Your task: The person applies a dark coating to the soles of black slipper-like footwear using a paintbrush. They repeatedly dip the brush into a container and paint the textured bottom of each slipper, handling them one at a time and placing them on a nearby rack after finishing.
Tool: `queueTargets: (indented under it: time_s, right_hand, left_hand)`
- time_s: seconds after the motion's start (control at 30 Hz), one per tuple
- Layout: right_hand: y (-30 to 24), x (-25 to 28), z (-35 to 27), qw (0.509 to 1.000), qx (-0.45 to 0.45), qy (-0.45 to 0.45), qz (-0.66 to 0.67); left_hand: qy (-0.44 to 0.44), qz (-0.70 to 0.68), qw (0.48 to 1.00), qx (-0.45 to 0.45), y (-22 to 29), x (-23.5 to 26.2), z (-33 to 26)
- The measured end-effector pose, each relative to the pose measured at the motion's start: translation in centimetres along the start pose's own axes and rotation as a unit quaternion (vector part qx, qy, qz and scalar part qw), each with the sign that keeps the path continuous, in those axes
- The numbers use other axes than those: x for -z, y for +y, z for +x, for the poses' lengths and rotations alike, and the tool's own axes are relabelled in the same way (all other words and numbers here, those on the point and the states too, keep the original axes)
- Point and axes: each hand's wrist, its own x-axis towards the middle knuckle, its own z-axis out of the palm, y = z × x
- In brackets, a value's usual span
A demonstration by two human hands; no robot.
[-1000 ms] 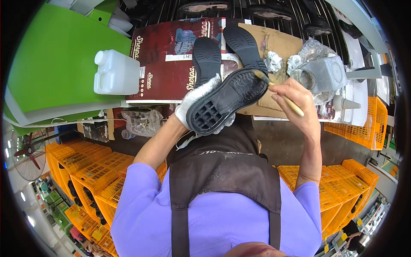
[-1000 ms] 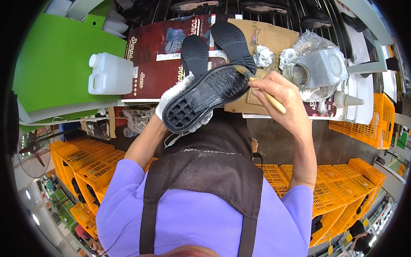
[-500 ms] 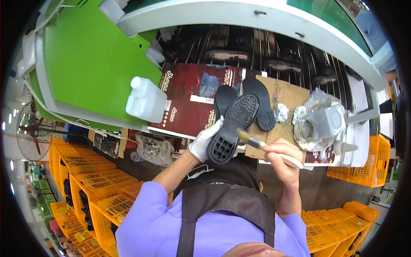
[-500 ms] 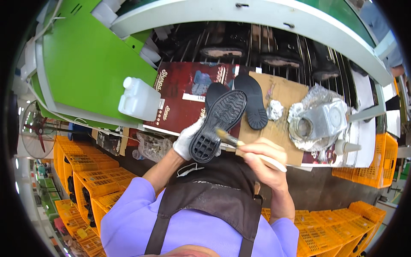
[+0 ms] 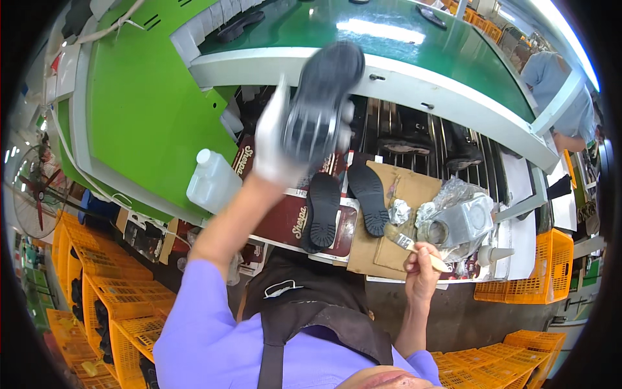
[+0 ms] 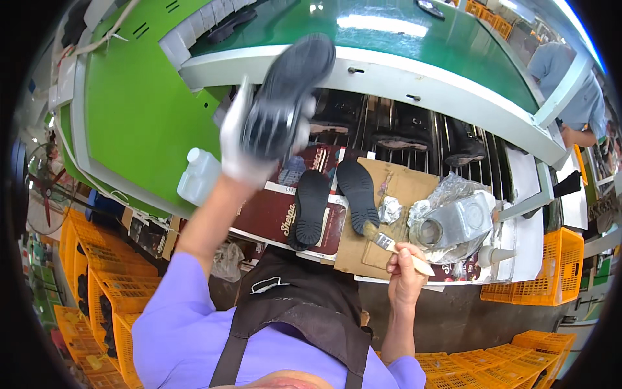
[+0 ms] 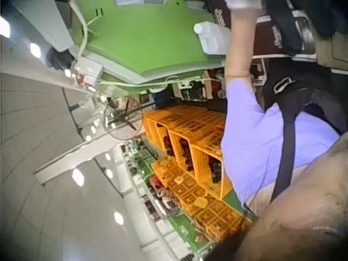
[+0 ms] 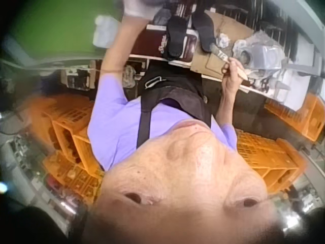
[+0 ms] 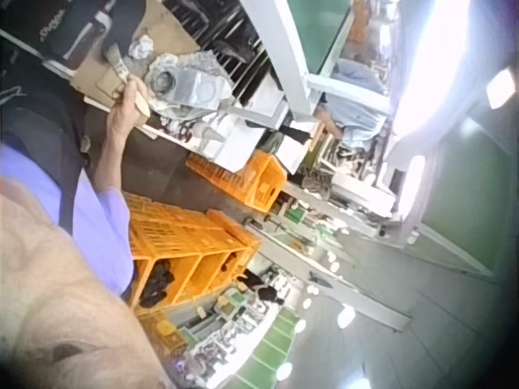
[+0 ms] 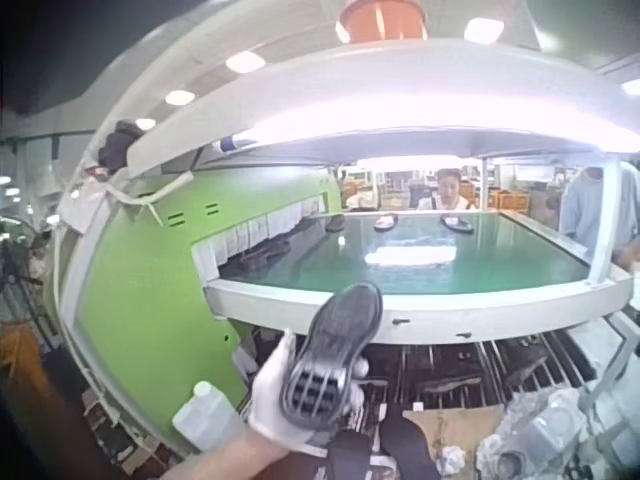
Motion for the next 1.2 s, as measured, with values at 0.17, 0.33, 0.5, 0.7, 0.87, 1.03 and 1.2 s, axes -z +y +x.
queueTargets:
  time_s: [0.17,0.33,0.5,0.7,0.87,1.03,1.2]
  right_hand:
    - [0.2,-0.8,-0.1,0.998,-0.02,-0.065,-0.012]
    - [1.2,-0.3,-0.8,0.998,-0.025,-0.01,-0.051]
    - [1.1,1.1,-0.7,0.998,-0.038,-0.019,-0.048]
    - [-0.3,2.4,-0.1,0.998,0.02,0.032,-0.051]
    - [-1.3,3.3,0.2,0.995,0.051,0.052,-0.07]
    - [-3.0,5.3,0.7,0.951,0.125,0.076,-0.272]
    - [-3.3,6.6,3.2,0.872,0.205,0.079,-0.438]
  left_hand:
    - [0.13,-0.052,0.987,-0.076,6.0,2.2,17.0]
    - [0.219,0.284,0.897,-0.258,3.6,8.8,20.2]
    - [0.15,0.521,0.8,-0.258,-5.3,5.4,6.0]
    - [-0.022,0.802,0.585,0.121,-16.1,2.9,-3.4]
    - [-0.119,0.842,0.508,0.138,-19.9,3.3,-4.0]
    - [-0.06,0.793,0.605,0.047,-19.0,5.2,-4.8]
    - [0.191,0.42,0.886,0.039,-16.9,8.3,-7.1]
